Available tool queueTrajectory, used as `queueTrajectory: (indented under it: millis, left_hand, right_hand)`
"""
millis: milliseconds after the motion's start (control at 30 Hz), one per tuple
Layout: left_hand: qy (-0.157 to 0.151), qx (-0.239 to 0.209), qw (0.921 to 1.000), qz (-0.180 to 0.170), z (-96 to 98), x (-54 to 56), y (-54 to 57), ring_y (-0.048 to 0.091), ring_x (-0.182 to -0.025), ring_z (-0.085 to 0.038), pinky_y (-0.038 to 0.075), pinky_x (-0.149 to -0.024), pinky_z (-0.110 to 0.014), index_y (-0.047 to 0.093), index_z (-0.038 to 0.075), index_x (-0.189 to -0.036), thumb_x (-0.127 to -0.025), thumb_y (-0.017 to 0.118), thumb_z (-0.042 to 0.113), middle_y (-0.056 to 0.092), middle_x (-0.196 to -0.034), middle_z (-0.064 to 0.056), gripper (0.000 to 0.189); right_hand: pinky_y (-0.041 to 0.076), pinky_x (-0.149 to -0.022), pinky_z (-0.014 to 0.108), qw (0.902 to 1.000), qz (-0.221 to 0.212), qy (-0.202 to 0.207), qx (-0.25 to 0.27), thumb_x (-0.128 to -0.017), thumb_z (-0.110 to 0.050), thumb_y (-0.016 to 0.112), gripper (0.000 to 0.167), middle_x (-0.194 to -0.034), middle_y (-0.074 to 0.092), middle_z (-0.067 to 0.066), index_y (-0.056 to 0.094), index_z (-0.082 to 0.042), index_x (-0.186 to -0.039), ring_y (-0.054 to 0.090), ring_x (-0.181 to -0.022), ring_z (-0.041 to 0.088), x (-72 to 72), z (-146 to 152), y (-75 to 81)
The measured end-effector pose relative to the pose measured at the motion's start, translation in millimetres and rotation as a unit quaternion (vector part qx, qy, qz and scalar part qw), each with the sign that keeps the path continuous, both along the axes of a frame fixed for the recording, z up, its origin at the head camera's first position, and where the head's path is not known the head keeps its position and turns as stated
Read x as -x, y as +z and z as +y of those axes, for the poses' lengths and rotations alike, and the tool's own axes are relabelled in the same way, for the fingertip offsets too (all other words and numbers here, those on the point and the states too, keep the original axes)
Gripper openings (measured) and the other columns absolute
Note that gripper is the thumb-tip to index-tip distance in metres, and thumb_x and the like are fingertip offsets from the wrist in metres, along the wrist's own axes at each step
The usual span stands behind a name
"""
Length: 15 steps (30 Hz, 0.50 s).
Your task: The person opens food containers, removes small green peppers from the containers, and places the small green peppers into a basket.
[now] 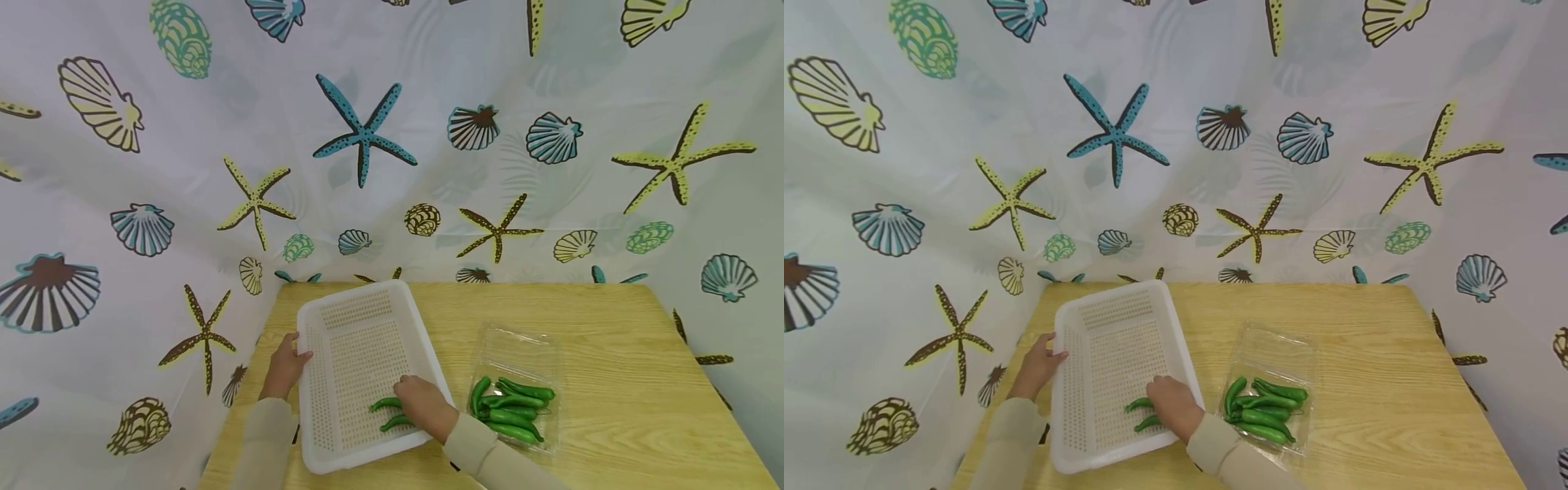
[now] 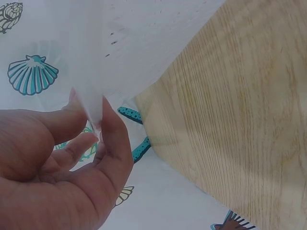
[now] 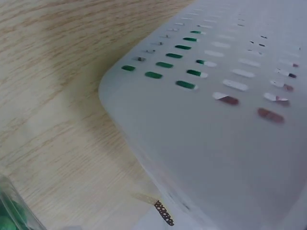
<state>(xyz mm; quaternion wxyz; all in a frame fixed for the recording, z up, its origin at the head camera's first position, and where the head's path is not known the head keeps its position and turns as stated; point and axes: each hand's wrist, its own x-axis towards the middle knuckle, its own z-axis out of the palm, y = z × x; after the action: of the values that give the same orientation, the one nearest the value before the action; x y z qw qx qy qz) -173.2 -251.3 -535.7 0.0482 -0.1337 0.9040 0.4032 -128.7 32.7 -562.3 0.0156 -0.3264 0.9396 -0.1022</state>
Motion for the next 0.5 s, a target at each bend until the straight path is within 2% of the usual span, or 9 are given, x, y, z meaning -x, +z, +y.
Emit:
queueTrajectory:
  millis: [267, 500]
  left_hand:
    - [0.005, -0.005, 0.9999, -0.010, 0.9, -1.2, 4.0, 0.057, -0.104, -0.041, 0.045, -0.083, -0.050, 0.028, -0.002, -0.141, -0.092, 0.058, 0.009, 0.051, -0.122, -0.033, 0.059]
    - [0.004, -0.007, 0.9999, -0.015, 1.0, -2.5, 4.9, 0.058, -0.102, -0.040, 0.046, -0.082, -0.049, 0.027, -0.001, -0.142, -0.092, 0.058, 0.010, 0.052, -0.121, -0.033, 0.059]
  right_hand:
    - [0.049, -0.060, 0.020, 0.9982, 0.053, 0.015, 0.022, -0.081, -0.004, 0.068, 0.012, -0.085, 0.063, 0.001, 0.069, -0.010, -0.092, 0.060, -0.077, 0.014, -3.2, 8, 21.2]
    - [0.048, -0.059, 0.018, 0.9957, 0.064, 0.018, 0.065, -0.079, -0.005, 0.070, 0.019, -0.092, 0.062, 0.001, 0.068, -0.009, -0.098, 0.060, -0.086, 0.015, -9.9, 24, 48.5]
